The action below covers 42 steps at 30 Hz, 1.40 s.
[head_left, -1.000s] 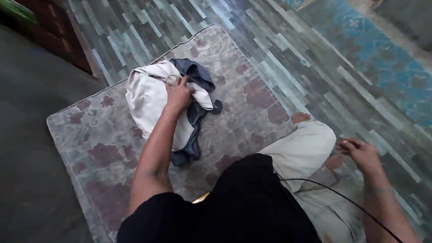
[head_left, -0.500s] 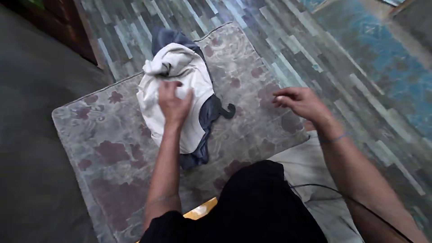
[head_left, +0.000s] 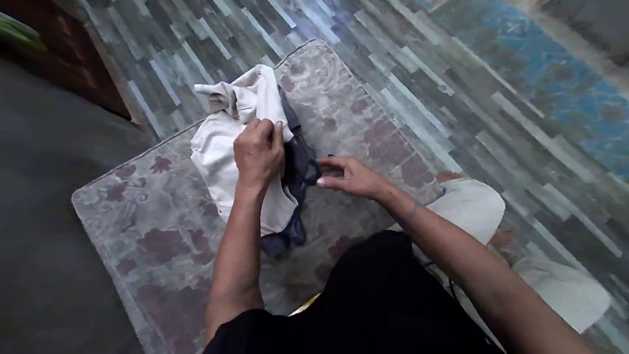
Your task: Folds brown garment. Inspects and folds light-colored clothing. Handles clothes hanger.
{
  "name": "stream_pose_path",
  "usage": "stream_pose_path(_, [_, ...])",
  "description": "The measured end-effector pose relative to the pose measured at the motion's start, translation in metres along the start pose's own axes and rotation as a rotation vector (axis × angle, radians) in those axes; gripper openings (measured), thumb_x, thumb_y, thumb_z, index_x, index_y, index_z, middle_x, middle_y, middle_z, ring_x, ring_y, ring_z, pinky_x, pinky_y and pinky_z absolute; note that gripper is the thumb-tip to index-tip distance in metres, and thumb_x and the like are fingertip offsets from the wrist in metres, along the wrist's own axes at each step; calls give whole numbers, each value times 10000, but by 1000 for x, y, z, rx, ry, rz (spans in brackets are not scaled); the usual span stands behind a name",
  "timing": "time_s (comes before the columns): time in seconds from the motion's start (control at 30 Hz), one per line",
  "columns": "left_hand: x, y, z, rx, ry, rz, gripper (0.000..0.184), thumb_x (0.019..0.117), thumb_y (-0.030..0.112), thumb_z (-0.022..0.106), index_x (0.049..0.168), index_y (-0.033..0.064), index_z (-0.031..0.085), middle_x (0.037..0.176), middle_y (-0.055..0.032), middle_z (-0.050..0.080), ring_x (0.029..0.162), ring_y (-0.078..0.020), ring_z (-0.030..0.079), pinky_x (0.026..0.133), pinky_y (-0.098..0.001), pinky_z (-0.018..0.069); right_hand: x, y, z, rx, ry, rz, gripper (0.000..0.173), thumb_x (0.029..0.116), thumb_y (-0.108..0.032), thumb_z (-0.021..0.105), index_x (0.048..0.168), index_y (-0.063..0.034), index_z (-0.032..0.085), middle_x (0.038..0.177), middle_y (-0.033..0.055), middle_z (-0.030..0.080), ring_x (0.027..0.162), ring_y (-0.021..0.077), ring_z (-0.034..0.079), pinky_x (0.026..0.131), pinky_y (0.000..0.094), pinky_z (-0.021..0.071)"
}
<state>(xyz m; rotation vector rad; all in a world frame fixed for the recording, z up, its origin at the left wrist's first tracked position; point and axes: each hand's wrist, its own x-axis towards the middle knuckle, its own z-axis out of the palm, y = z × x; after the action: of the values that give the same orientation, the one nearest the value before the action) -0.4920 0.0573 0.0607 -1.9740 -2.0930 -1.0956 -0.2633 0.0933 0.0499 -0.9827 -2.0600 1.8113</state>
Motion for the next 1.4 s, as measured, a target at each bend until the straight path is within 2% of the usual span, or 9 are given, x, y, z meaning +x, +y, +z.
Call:
stream_pose_path(0.1, [5,18,-14,-31,73,72,357,1047,171,543,810,-79,635,766,-205,615,678,-296,613,651,-428,505,-16,-27,16,184,-11,4,637,973,-129,679,1547,-70,409,1235,159,671,959,207,701,796,362,601])
stream_pose_path(0.2, [20,22,-17,5,-208,-46,383,1055,286,548,1009,-72,678,980,-254,671,878,-392,675,809,-572,532,-10,-24,25,171,-46,108,747,947,-79,719,1577,-65,317,1088,170,722,896,206,717,810,367,596])
stream_pose_path(0.3, [29,-7,4,59,-557,-256,467,964,389,700,1214,-5,675,1271,-301,602,1178,-504,582,948,-738,430,0,-1,35,100,3,208,660,972,-126,701,1543,-40,382,1196,186,685,1008,241,678,865,415,557])
stream_pose_path(0.4, [14,-33,37,125,-695,-289,613,803,426,861,1268,70,678,1358,-297,554,1242,-517,534,938,-771,407,9,36,33,43,188,231,653,974,-192,711,1532,-47,403,1360,247,586,1154,345,632,970,520,522])
stream_pose_path(0.47, [3,-33,53,194,-711,-247,629,783,444,875,1259,82,680,1354,-283,549,1249,-507,519,908,-750,417,12,58,29,95,257,254,587,1001,-189,670,1514,-52,419,1305,223,616,1052,297,645,871,463,535])
stream_pose_path(0.6, [-10,-41,73,270,-602,-110,248,982,168,633,1159,9,706,1262,-313,594,1196,-543,547,853,-732,437,11,67,26,187,210,359,427,1061,-195,565,1454,-44,491,1250,199,646,981,245,669,827,405,549])
stream_pose_path(0.97, [1,19,-15,178,-195,222,278,1010,182,570,884,-47,668,834,-245,666,752,-446,679,634,-610,496,26,-8,34,-212,335,-13,617,896,-492,755,1343,-82,643,1279,183,629,1186,347,595,1001,558,483])
stream_pose_path(1.17, [7,39,-23,213,-15,250,246,1019,160,535,966,-47,656,818,-240,683,728,-432,692,608,-585,504,25,-27,29,-144,396,-118,556,940,-133,734,1414,-34,460,1009,168,718,878,304,720,822,502,588])
stream_pose_path(1.4, [25,39,14,319,13,330,252,1028,214,578,985,-5,696,821,-236,674,763,-462,680,635,-600,498,7,-33,26,-438,388,28,397,1031,-123,555,1421,-63,516,1157,218,696,1064,401,692,914,587,541])
